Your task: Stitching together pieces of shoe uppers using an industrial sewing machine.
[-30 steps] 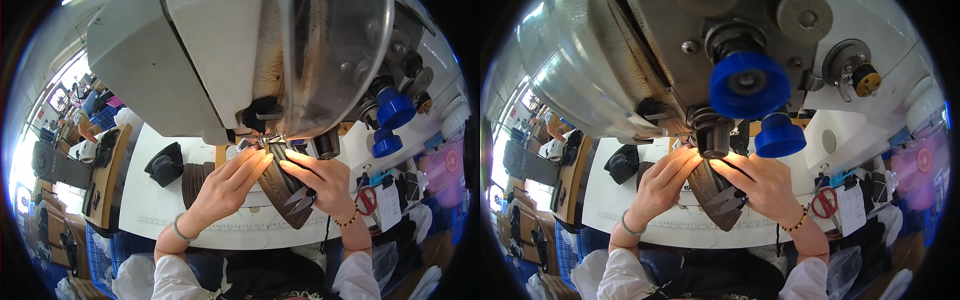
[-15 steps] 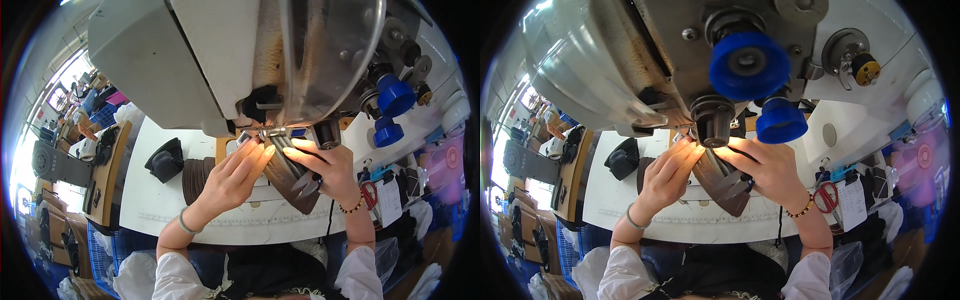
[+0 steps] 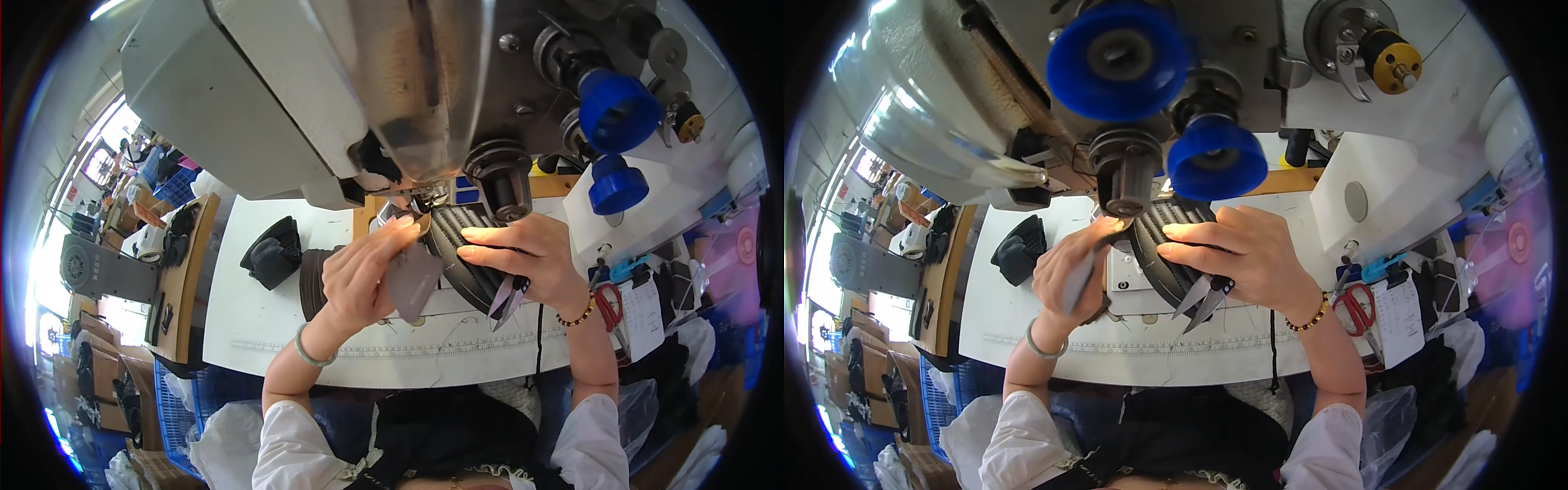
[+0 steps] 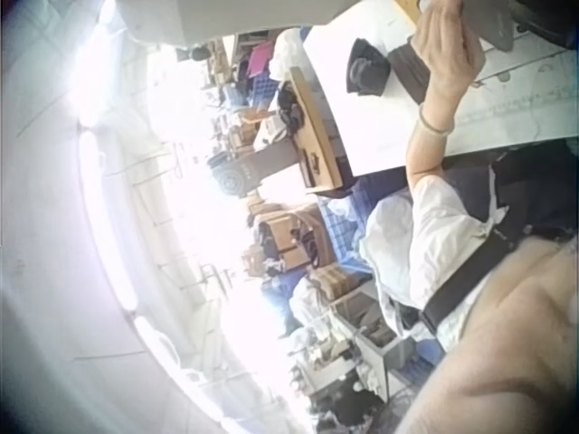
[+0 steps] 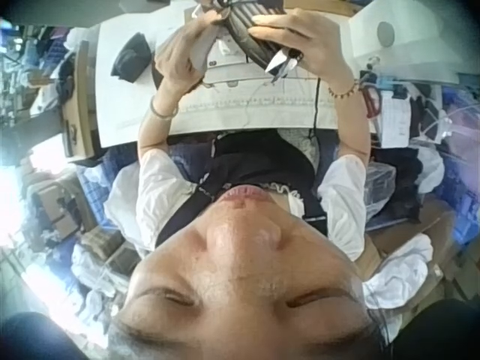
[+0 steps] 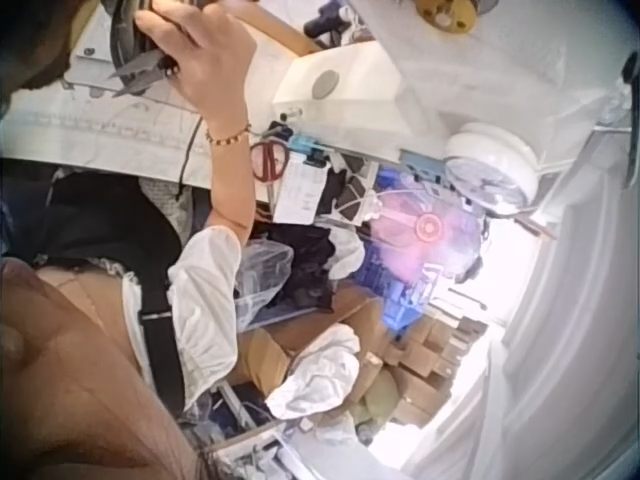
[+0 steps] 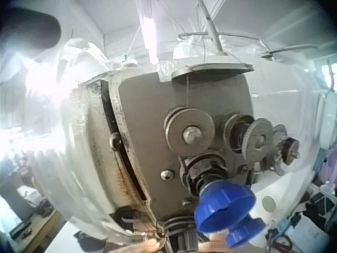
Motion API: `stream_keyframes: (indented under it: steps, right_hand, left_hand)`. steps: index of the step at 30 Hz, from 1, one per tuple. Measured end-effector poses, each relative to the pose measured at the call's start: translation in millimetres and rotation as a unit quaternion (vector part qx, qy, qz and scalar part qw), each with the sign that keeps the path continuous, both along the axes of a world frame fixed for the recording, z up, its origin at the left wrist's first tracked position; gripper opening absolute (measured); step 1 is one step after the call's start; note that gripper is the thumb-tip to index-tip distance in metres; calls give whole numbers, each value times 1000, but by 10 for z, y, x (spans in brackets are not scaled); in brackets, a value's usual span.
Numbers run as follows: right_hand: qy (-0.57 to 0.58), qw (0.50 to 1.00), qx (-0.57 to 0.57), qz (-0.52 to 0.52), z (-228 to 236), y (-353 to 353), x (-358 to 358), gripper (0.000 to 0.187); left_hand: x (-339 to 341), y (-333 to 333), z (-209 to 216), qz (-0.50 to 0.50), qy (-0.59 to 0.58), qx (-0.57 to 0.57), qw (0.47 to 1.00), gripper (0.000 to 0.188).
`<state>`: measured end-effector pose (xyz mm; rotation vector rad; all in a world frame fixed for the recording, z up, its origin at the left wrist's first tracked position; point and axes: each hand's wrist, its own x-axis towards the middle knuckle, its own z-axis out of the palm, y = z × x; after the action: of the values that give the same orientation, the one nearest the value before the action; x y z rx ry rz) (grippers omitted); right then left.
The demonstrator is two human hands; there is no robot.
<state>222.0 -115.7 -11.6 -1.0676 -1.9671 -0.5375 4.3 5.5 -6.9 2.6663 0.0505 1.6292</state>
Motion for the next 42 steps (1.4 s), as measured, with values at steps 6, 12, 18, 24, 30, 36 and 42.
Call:
stream_keyframes:
  steps: [6, 12, 18, 24, 30, 36, 42]
  right_hand:
    - [32, 999, 13, 7, 0, 22, -22, 37]
    - [24, 1000, 16, -1, -13, 14, -60, 38]
    - [19, 1000, 8, -13, -38, -36, -119, 39]
    - [35, 998, 6, -48, -7, 15, -170, 43]
    - [22, 999, -13, -26, 86, 29, -107, 34]
    - [19, 999, -32, 9, 18, 17, 16, 36]
    - [20, 999, -46, 8, 25, 31, 7, 35]
  left_hand:
    - [-13, -113, 44, 22, 63, 131, 989, 35]
    - [-5, -119, 27, 31, 52, 165, 984, 31]
    - [-28, -94, 37, 30, 55, 170, 983, 29]
    - [20, 26, 8, 22, 43, 130, 990, 30]
    - [5, -27, -9, 38, 56, 107, 992, 34]
    - [13, -57, -20, 16, 40, 70, 997, 36]
    - [-32, -123, -6, -13, 43, 32, 998, 36]
